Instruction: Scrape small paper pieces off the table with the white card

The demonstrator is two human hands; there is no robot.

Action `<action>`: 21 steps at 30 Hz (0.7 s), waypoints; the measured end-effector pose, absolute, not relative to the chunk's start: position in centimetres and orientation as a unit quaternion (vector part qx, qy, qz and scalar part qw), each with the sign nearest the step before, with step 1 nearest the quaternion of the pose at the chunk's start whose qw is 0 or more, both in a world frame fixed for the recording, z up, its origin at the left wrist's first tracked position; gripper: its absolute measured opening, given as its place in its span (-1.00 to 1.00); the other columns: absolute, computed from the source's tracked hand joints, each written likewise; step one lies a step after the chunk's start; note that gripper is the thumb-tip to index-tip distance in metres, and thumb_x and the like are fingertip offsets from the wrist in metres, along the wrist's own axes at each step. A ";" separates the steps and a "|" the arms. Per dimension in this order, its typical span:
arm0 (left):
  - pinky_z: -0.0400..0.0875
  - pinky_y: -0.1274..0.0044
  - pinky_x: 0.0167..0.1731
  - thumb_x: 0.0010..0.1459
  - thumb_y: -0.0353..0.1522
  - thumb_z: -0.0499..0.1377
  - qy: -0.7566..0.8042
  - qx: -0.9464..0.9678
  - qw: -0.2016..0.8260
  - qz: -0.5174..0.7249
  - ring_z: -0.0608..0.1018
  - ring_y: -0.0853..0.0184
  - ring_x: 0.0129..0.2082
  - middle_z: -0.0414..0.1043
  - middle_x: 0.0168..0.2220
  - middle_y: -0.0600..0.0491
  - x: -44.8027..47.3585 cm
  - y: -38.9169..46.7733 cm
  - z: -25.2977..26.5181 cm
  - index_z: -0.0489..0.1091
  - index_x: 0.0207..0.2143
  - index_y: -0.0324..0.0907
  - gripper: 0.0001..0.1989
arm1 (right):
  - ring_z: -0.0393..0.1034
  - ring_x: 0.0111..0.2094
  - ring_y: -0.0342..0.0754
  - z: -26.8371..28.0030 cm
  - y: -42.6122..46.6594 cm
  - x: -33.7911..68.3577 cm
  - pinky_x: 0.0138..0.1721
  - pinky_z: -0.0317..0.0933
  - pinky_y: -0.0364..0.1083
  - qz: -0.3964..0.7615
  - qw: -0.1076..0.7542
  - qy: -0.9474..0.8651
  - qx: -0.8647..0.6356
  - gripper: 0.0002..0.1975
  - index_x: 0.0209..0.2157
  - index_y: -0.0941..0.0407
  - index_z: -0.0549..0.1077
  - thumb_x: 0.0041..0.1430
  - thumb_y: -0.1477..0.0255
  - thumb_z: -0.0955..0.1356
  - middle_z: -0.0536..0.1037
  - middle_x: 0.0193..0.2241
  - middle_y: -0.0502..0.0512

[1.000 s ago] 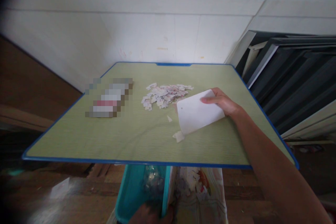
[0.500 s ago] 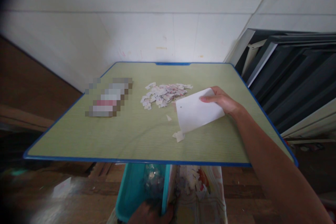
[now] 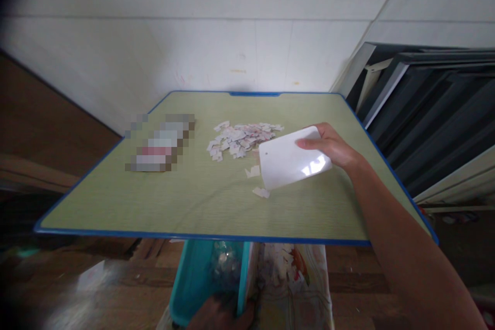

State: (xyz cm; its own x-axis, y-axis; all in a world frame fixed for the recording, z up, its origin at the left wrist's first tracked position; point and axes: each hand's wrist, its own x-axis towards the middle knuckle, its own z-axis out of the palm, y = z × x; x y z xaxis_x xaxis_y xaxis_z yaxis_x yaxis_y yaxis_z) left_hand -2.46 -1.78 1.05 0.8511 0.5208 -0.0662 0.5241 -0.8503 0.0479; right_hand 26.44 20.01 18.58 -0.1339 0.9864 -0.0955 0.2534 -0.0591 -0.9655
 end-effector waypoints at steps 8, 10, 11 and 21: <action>0.23 0.61 -0.80 -0.04 -0.42 0.13 0.258 0.965 0.033 -0.022 0.35 0.36 -0.79 0.34 -0.67 0.18 -2.4 -1.8 0.5 0.18 -0.10 -0.17 -0.61 | 0.24 -0.70 -0.20 18.5 20.0 26.7 -0.71 0.07 -0.21 0.497 0.414 -0.552 -0.526 -0.81 -0.59 0.14 0.42 -0.30 0.33 0.41 0.42 -0.66 -0.02; 0.21 0.62 -0.82 -0.05 -0.42 0.13 0.254 0.966 0.029 -0.030 0.35 0.36 -0.80 0.33 -0.69 0.18 -2.4 -1.8 0.6 0.20 -0.13 -0.17 -0.64 | 0.24 -0.70 -0.20 18.5 20.0 26.6 -0.71 0.07 -0.22 0.501 0.411 -0.550 -0.527 -0.81 -0.59 0.14 0.41 -0.31 0.33 0.41 0.42 -0.66 -0.02; 0.21 0.63 -0.82 -0.05 -0.42 0.13 0.254 0.966 0.026 -0.034 0.35 0.37 -0.80 0.32 -0.69 0.18 -2.4 -1.8 0.7 0.22 -0.15 -0.17 -0.66 | 0.24 -0.71 -0.20 18.5 20.0 26.6 -0.71 0.07 -0.22 0.503 0.405 -0.550 -0.529 -0.80 -0.60 0.15 0.41 -0.31 0.33 0.42 0.42 -0.67 -0.02; 0.19 0.64 -0.80 -0.04 -0.43 0.12 0.252 0.967 0.032 -0.031 0.35 0.37 -0.78 0.32 -0.69 0.16 -2.5 -1.9 0.3 0.22 -0.16 -0.16 -0.67 | 0.24 -0.71 -0.19 18.4 20.0 26.6 -0.70 0.07 -0.20 0.516 0.379 -0.555 -0.532 -0.80 -0.58 0.15 0.42 -0.32 0.35 0.42 0.42 -0.68 -0.03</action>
State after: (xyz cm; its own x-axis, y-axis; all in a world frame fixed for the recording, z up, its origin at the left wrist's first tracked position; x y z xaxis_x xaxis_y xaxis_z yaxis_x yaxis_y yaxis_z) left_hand -2.52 -1.93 0.31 0.8707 0.4860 -0.0755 0.4899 -0.8706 0.0455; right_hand 26.62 20.03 18.42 -0.1468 0.9809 -0.1279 0.1988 -0.0974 -0.9752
